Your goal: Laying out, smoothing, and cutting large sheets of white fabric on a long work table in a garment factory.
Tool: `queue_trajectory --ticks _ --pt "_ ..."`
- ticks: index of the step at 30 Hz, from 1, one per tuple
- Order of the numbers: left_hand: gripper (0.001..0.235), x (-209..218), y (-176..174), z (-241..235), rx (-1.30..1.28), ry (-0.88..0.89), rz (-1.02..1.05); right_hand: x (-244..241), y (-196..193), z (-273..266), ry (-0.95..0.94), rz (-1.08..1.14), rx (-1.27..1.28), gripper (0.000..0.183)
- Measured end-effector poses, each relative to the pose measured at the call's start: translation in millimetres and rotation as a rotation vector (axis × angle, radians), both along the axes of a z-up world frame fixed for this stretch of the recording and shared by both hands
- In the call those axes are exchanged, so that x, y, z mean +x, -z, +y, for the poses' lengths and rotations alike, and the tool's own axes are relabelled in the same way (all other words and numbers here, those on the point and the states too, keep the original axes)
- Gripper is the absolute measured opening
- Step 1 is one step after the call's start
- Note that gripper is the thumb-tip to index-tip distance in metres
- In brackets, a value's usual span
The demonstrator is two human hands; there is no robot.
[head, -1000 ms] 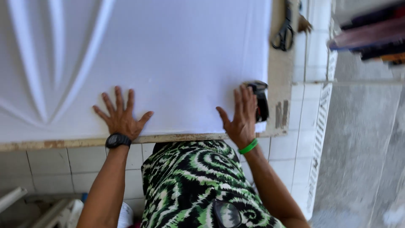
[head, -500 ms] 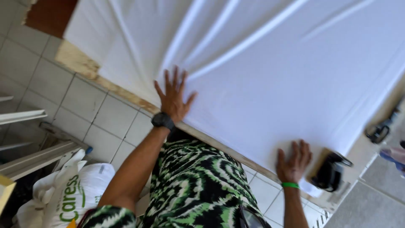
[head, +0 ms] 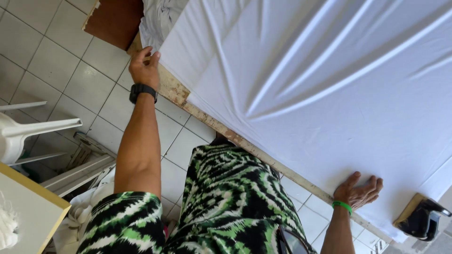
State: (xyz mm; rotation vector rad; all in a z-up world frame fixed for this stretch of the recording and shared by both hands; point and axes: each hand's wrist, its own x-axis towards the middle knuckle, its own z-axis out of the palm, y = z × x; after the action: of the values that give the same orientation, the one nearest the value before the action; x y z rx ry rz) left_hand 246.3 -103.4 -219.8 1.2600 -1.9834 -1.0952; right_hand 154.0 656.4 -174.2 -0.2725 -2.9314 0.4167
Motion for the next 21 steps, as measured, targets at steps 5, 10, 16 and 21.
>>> queue_trajectory --ticks 5,10,16,21 --pt "0.010 0 -7 10 -0.181 0.038 0.046 -2 0 -8 0.025 0.044 -0.045 0.095" --pt "0.015 5 3 3 -0.172 0.071 0.055 -1 2 -6 -0.009 0.084 -0.021 0.084" --pt "0.017 0 -2 -2 0.058 0.058 0.076 -2 4 -8 -0.025 0.092 -0.009 0.074" --pt "0.077 -6 -16 -32 0.313 -0.168 -0.159 -1 3 -6 -0.016 0.095 -0.016 0.076"
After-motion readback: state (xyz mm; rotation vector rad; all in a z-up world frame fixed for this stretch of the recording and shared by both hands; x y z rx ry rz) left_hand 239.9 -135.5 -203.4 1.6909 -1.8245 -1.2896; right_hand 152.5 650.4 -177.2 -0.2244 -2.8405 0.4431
